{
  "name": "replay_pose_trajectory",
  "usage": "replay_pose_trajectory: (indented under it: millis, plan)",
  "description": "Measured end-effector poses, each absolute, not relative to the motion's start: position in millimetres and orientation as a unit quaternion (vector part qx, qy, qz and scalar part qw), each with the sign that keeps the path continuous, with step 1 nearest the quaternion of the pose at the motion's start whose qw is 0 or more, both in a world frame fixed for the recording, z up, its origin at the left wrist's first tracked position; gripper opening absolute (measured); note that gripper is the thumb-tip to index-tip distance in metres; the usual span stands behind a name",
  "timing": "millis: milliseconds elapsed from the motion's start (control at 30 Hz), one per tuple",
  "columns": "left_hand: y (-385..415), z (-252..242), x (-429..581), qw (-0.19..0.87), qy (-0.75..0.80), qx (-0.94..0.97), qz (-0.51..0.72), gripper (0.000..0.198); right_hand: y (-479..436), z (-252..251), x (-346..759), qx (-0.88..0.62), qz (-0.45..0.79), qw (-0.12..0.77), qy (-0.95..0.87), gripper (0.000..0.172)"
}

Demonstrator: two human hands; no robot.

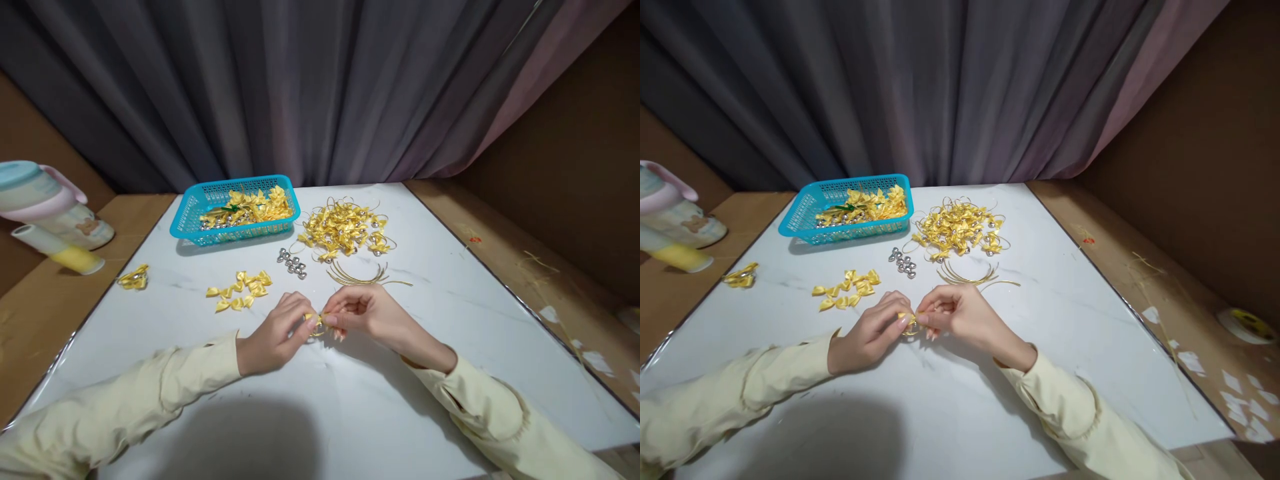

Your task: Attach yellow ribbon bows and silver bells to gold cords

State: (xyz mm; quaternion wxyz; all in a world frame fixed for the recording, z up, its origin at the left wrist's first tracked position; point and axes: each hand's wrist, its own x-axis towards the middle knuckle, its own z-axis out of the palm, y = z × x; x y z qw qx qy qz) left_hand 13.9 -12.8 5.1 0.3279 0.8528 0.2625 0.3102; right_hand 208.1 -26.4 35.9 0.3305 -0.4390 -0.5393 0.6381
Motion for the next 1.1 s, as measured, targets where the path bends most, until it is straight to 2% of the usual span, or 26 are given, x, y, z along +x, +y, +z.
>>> replay_pose_trajectory:
  millis: [400,567,700,833,1100]
  plan:
    - [-11.9,-0.9,14.2,0.311,0.236,0.863,0.321,0.017,-24.4,42.4,209.2,-0.437,0.653,0.302,-0.54,0.029]
    - [-12.0,0.5,14.8,0.323,0.245,0.858,0.315,0.02,-21.9,48.1,214.6,-0.46,0.601,0.278,-0.591,0.023]
    - [-11.1,2.6,15.7,0.342,0.271,0.845,0.307,0.023,-18.7,49.7,220.0,-0.501,0.508,0.312,-0.627,0.026]
    - [-8.7,4.5,16.3,0.381,0.317,0.817,0.294,0.027,-21.1,57.4,223.1,-0.511,0.476,0.377,-0.608,0.028]
    - [-7.1,11.1,19.2,0.435,0.375,0.768,0.284,0.027,-32.3,63.9,217.0,-0.434,0.599,0.37,-0.562,0.04]
